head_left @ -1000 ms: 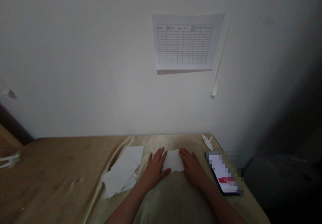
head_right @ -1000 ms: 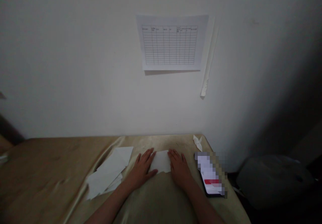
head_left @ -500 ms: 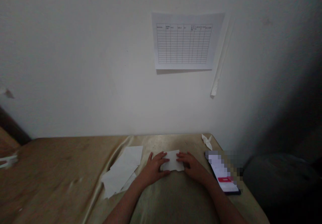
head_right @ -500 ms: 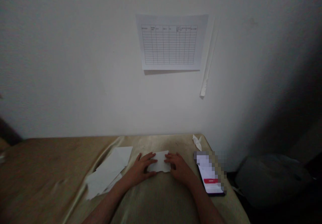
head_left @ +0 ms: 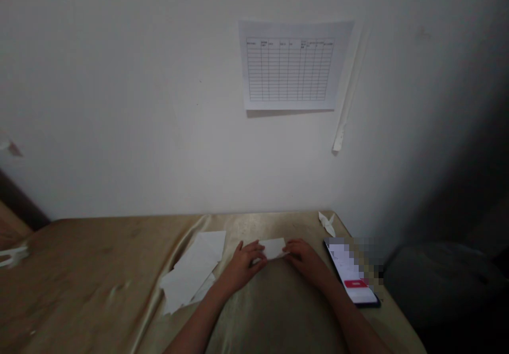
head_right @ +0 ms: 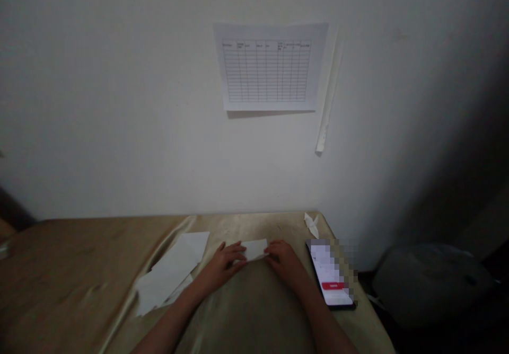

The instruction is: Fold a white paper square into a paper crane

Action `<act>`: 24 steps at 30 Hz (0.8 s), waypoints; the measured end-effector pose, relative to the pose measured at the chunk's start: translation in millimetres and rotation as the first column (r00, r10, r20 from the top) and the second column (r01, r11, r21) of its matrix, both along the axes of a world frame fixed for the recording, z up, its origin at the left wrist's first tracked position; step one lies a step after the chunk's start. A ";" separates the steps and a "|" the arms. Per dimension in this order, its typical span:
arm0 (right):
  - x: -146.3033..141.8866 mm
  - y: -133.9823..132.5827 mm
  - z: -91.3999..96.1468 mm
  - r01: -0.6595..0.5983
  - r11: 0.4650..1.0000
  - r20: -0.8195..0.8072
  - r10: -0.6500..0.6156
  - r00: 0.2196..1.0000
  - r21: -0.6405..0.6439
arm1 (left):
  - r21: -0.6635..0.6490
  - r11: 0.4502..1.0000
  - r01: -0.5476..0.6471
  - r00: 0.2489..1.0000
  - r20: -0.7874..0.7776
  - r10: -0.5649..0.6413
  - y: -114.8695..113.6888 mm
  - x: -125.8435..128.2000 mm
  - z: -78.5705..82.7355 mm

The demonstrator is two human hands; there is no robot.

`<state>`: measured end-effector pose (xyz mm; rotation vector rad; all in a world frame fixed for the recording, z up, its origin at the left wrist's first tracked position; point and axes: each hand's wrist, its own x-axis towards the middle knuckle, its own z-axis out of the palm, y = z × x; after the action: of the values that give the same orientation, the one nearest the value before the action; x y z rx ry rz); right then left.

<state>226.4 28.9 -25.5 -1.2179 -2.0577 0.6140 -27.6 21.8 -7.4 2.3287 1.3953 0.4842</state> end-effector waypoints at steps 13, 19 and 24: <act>-13.1 0.5 -4.1 0.262 0.963 0.137 -0.268 0.954 0.061 | 0.149 0.988 -0.047 0.963 0.269 0.005 7.2 2.6 -20.6; -18.1 -1.0 -7.8 0.329 0.935 0.151 -0.346 0.926 0.129 | 0.187 0.982 -0.001 0.975 0.219 -0.040 9.0 1.7 -23.4; -19.5 -3.3 -7.1 0.279 0.945 0.210 -0.311 0.927 0.170 | 0.253 0.967 0.013 0.994 0.106 -0.041 11.0 -0.1 -28.1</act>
<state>206.9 25.6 -32.6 -1.5397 -2.0070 0.1887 -27.7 32.8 -35.4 2.4704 1.3146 0.8121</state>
